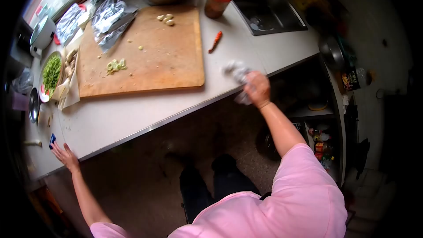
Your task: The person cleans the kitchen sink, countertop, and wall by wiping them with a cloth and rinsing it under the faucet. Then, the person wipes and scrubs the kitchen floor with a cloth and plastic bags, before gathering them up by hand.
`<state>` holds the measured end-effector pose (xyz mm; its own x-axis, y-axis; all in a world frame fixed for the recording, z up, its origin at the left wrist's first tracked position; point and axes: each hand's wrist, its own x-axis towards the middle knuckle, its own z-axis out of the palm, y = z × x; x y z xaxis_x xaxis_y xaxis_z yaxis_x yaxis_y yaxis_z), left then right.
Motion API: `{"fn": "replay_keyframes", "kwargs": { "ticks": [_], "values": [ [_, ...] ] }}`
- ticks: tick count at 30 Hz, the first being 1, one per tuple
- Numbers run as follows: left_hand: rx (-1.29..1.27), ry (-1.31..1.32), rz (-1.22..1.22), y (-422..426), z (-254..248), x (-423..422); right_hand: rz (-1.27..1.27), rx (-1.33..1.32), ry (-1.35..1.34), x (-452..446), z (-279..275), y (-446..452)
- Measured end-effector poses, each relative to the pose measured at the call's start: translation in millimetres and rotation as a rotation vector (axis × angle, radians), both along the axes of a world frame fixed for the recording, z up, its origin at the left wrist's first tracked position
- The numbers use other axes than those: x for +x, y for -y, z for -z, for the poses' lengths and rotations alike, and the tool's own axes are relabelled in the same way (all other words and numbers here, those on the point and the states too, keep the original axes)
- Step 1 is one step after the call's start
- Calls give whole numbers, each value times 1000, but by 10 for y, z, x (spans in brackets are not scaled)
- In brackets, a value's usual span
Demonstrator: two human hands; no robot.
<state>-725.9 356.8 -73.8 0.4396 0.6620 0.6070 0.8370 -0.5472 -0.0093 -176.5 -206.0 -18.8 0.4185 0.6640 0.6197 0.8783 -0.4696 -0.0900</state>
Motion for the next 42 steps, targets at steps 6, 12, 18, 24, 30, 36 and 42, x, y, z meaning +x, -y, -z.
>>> {"fn": "replay_keyframes", "kwargs": {
  "ticks": [6,12,18,24,30,36,42],
  "values": [
    [-337,190,553,2338,-608,2329,304,76,-213,420,-92,-133],
    [-310,-154,978,4004,-799,4060,-251,-88,-314,271,-158,-313],
    [-233,-340,753,4204,-712,4506,99,-30,-171,1650,-27,755],
    [-219,-331,706,4195,-671,4526,660,22,-281,3357,-5,2223],
    [-307,-388,707,4205,-707,4522,1042,-24,-274,3226,-4,2123],
    [-342,-400,723,4184,-763,4564,810,45,-297,2909,-47,2054],
    [-403,-450,669,4211,-792,4539,1205,-18,-321,3703,-95,2264]
  ]
}}
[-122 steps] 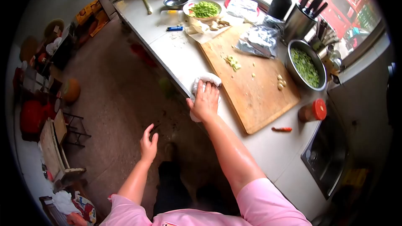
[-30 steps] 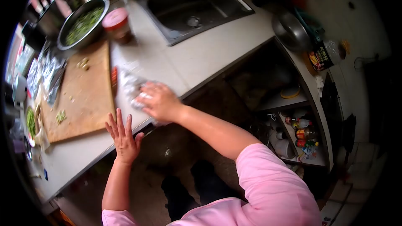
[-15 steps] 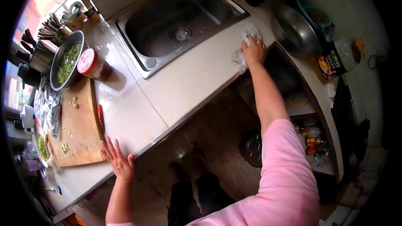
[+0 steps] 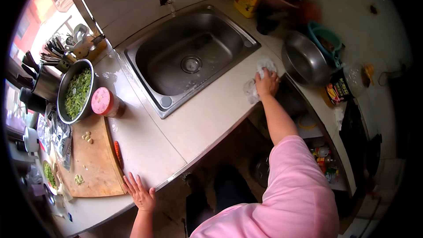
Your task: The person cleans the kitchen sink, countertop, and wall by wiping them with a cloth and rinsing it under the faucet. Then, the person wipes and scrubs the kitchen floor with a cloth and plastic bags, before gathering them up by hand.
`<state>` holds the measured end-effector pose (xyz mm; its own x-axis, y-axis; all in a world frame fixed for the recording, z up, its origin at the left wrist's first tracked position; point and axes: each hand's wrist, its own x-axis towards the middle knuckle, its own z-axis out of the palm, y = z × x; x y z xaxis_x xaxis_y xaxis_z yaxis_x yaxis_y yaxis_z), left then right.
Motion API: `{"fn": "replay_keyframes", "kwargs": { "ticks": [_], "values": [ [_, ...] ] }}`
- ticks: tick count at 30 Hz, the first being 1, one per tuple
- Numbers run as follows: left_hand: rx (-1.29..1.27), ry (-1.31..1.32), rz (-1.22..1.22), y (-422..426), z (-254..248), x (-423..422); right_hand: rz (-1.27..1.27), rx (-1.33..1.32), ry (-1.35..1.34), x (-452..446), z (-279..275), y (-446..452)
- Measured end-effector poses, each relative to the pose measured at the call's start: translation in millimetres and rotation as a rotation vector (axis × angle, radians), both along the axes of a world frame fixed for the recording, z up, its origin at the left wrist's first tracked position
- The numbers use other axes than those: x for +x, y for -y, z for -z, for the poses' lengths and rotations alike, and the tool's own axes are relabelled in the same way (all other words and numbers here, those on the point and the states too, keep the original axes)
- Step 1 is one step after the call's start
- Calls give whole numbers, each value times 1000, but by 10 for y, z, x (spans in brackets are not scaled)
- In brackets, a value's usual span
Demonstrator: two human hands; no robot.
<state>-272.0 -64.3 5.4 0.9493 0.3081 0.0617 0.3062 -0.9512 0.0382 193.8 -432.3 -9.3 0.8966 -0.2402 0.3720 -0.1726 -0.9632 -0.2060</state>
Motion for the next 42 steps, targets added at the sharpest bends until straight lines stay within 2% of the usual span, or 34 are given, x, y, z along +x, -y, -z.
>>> {"fn": "replay_keyframes", "kwargs": {
  "ticks": [3,5,9,13,15,16,17,19,20,21,23,24,25,26,27,29,31,34,36,37,38,39,41,42],
  "values": [
    [-97,42,-7,-24,59,-14,25,-60,-57,448,-16,162],
    [-56,26,-3,-34,76,-20,-6,-92,-42,841,-6,267],
    [-37,49,-7,-27,78,22,-254,-78,-19,1396,129,349],
    [1,46,-30,-3,94,61,-675,-64,68,1008,14,134],
    [45,5,-39,21,77,69,-1038,14,-3,569,-96,-215],
    [54,-34,-66,27,87,46,-1156,18,75,311,-133,-441],
    [38,-116,-127,54,86,29,-1292,73,-7,118,-107,-655],
    [310,-219,-231,159,145,77,-1501,154,-32,-325,-276,-1080],
    [207,-179,-352,302,48,257,-1556,194,-83,-499,-268,-1250],
    [106,-138,-476,487,-80,531,-1608,334,-85,-619,-267,-1416],
    [110,177,-319,769,-263,976,-1528,788,-400,-712,-146,-1717],
    [-99,260,-368,932,-441,1242,-1371,1317,-797,-703,-163,-1835],
    [-318,347,-412,1114,-598,1494,-1074,1798,-1205,-621,-192,-1908],
    [-490,454,-433,1255,-667,1707,-628,2215,-1590,-556,-219,-1968],
    [-661,569,-440,1349,-713,1908,-505,2309,-1541,-572,-547,-1974],
    [-1384,813,-581,1467,-649,2237,-670,2412,-1630,-514,-702,-1865],
    [-2206,859,-951,1537,-1065,2620,-682,2359,-1603,-582,-1071,-1843],
    [-2736,631,-257,1439,-822,2942,-717,2226,-1646,-468,-1070,-1770],
    [-2678,620,-362,1428,-677,3213,-748,2118,-1652,-175,-832,-1802],
    [-2638,612,-409,1384,-586,3356,-944,1833,-1454,-22,-943,-1809],
    [-2575,648,-495,1337,-401,3499,-1350,1352,-952,243,-802,-1860],
    [-2454,677,-560,1286,-371,3635,-1578,816,-437,540,-635,-1896],
    [-2205,764,-658,1092,-373,4000,-1426,692,-479,1145,-659,-1992],
    [-2214,860,-636,990,-455,4187,-1350,636,-501,1444,-666,-2073]
  ]
}}
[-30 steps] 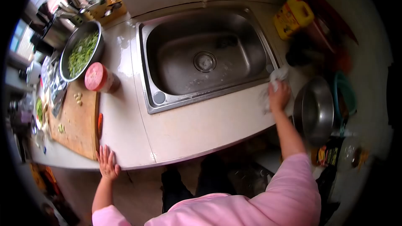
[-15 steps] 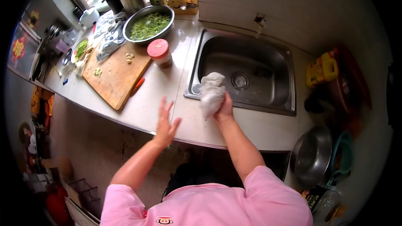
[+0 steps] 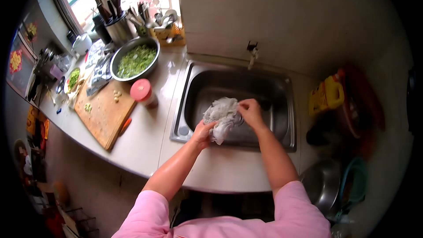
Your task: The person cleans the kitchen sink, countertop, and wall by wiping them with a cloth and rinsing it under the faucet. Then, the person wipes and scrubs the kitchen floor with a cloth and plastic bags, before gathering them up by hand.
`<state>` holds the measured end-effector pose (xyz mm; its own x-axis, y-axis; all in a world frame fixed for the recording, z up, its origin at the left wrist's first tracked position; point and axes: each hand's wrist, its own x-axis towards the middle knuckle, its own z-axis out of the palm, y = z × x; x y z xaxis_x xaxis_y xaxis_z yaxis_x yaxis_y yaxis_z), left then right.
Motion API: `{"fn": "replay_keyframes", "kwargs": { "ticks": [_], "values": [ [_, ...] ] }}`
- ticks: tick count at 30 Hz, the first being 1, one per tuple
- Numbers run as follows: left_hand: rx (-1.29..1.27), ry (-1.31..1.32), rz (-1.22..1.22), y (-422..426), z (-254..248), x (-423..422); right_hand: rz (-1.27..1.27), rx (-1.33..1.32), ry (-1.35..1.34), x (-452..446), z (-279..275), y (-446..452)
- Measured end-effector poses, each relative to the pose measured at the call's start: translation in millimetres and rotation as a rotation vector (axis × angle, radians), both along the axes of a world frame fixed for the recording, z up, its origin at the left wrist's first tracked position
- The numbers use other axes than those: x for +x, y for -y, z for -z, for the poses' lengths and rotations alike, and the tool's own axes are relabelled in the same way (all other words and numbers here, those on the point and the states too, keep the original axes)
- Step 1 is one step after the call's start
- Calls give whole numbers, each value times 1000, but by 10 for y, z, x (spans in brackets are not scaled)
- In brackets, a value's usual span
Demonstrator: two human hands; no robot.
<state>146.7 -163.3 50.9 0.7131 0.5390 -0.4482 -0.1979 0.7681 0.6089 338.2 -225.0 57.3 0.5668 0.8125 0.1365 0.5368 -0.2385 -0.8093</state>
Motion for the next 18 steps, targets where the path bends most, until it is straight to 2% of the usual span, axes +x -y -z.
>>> {"fn": "replay_keyframes", "kwargs": {
  "ticks": [2,4,7,10,12,15,16,18],
  "values": [
    [112,-108,10,-214,88,372,217,99,43,486,-137,-279],
    [104,-250,73,-424,278,746,279,279,25,853,-244,-653],
    [182,-122,-1,-570,355,1258,272,314,243,1238,-322,-1177],
    [234,-34,-105,-749,679,1659,192,108,363,1428,-347,-1306],
    [262,-91,-197,-837,881,1904,171,138,333,1420,-386,-1297],
    [197,-84,-52,-880,670,2033,114,205,243,1535,-356,-1203],
    [132,7,-29,-909,682,2067,89,236,202,1579,-330,-1173],
    [92,16,-56,-950,768,2139,32,314,44,1617,-312,-1106]
  ]
}}
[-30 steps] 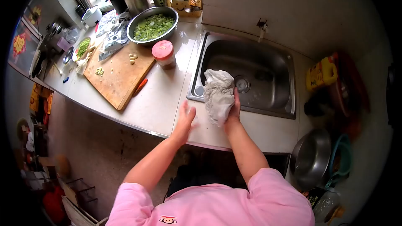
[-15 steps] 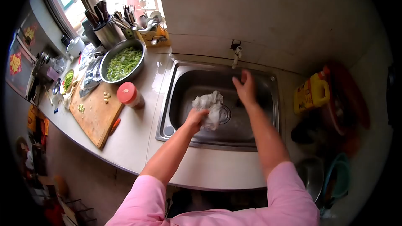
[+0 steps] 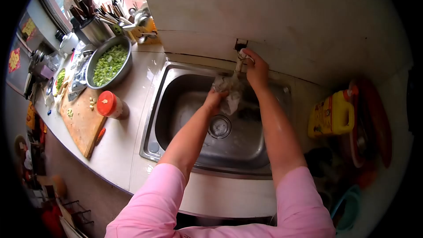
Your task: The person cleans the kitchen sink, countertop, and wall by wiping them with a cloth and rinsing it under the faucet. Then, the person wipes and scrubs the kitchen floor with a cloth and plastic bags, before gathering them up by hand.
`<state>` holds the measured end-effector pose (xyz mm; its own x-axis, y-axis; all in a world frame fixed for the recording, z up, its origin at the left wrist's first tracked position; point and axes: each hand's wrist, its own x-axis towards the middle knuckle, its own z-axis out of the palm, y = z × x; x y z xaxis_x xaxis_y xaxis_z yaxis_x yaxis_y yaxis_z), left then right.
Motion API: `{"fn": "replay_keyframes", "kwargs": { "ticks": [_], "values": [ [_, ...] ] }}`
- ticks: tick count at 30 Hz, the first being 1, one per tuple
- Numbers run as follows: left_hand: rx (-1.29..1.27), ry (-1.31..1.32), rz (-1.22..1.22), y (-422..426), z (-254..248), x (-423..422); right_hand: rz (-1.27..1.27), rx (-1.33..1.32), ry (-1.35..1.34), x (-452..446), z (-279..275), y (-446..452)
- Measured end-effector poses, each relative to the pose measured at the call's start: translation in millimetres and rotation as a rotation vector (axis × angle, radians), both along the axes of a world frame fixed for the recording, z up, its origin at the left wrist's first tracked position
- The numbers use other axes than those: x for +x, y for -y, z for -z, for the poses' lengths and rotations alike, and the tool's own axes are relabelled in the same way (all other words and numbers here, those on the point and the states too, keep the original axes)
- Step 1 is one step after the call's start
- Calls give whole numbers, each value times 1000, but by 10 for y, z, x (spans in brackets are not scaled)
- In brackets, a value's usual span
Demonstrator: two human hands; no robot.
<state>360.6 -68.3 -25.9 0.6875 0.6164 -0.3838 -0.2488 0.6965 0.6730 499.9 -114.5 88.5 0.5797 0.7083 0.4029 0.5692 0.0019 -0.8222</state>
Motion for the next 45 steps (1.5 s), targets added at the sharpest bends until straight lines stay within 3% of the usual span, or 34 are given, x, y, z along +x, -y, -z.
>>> {"fn": "replay_keyframes", "kwargs": {
  "ticks": [4,7,10,11,14,17,21,23,26,29,31,33,35,38,41,45],
  "values": [
    [12,37,-12,-41,79,-16,37,193,-465,55,564,130],
    [41,74,101,-99,134,-63,102,-364,-559,18,1141,160],
    [1,64,111,-105,73,59,126,-147,-802,-290,1168,34],
    [-26,55,85,-90,35,131,114,-63,-621,-383,1207,-2],
    [305,-452,-79,-67,45,311,160,110,-160,-580,1385,-32],
    [499,-505,-67,-164,307,366,282,188,40,-581,1491,-90],
    [814,-689,-177,-183,336,420,352,-3,-54,-570,1390,-139],
    [858,-657,-182,-212,329,369,371,-134,-160,-585,1295,-150],
    [724,-763,-68,-218,233,382,379,-453,-369,-489,1236,-185],
    [1030,-570,-259,-71,180,342,276,-247,-533,-374,1183,-119],
    [791,-508,-266,-117,686,434,211,30,-582,-398,1515,-89],
    [482,-366,-258,-91,690,431,166,184,-461,-501,1615,-34],
    [105,-148,-230,18,220,301,145,210,-183,-617,1555,11],
    [490,-490,-43,-59,193,315,274,228,-66,-561,1529,-20],
    [835,-545,-164,-26,36,409,385,114,-147,-516,1468,-62],
    [845,-588,-195,21,-113,415,424,-121,-325,-501,1227,-20]
  ]
}}
